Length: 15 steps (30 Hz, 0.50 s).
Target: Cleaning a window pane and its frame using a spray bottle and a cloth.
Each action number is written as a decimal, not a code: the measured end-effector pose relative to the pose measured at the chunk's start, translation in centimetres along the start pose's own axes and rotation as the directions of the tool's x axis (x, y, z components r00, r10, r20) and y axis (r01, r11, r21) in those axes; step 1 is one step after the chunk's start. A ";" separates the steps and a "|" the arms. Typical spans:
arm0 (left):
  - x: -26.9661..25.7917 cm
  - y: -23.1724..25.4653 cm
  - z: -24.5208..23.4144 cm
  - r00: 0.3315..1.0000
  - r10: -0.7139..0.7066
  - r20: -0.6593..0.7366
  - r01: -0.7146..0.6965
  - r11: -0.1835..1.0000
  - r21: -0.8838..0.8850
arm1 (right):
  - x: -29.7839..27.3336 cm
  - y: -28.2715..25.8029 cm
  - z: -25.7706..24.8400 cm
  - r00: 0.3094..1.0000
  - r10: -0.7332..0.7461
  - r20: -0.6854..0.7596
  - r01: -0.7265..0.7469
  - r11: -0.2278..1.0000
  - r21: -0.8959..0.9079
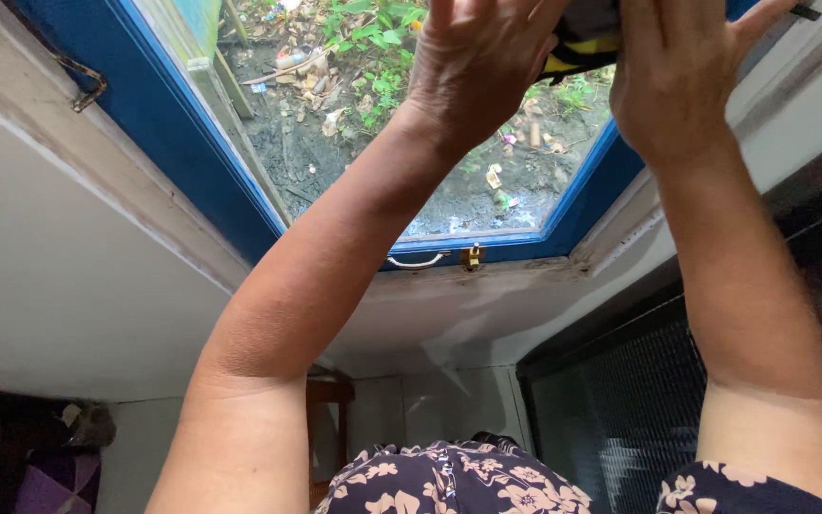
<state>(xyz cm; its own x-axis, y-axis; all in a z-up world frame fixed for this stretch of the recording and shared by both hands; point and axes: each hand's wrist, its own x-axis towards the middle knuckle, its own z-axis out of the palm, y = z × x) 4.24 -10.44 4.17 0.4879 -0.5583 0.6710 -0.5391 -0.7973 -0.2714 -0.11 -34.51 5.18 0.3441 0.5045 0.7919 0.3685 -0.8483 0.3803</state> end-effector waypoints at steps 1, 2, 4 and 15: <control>-0.8 0.3 0.2 1.000 0.000 0.000 0.000 1.000 -0.001 | -0.4 -0.6 0.2 1.000 0.000 0.001 0.000 1.000 0.000; -1.5 0.5 0.3 0.984 0.024 -0.177 -0.007 0.996 0.094 | -0.8 -1.2 0.3 1.000 -0.004 -0.003 0.003 0.999 -0.049; -3.6 1.3 0.1 0.937 0.065 -0.344 0.001 0.982 0.190 | -2.3 -2.4 1.2 1.000 -0.008 -0.009 0.007 0.995 -0.096; -18.6 4.2 4.6 0.986 -0.029 -0.163 0.089 0.923 0.374 | -14.3 -13.4 9.2 0.988 -0.043 0.150 0.053 0.997 -0.061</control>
<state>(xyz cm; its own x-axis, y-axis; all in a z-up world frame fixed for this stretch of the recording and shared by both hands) -3.92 -4.42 -12.60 0.3852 -0.4899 0.7821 -0.1978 -0.8716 -0.4485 -2.03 -28.90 -15.67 0.4536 0.5589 0.6942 0.3328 -0.8288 0.4498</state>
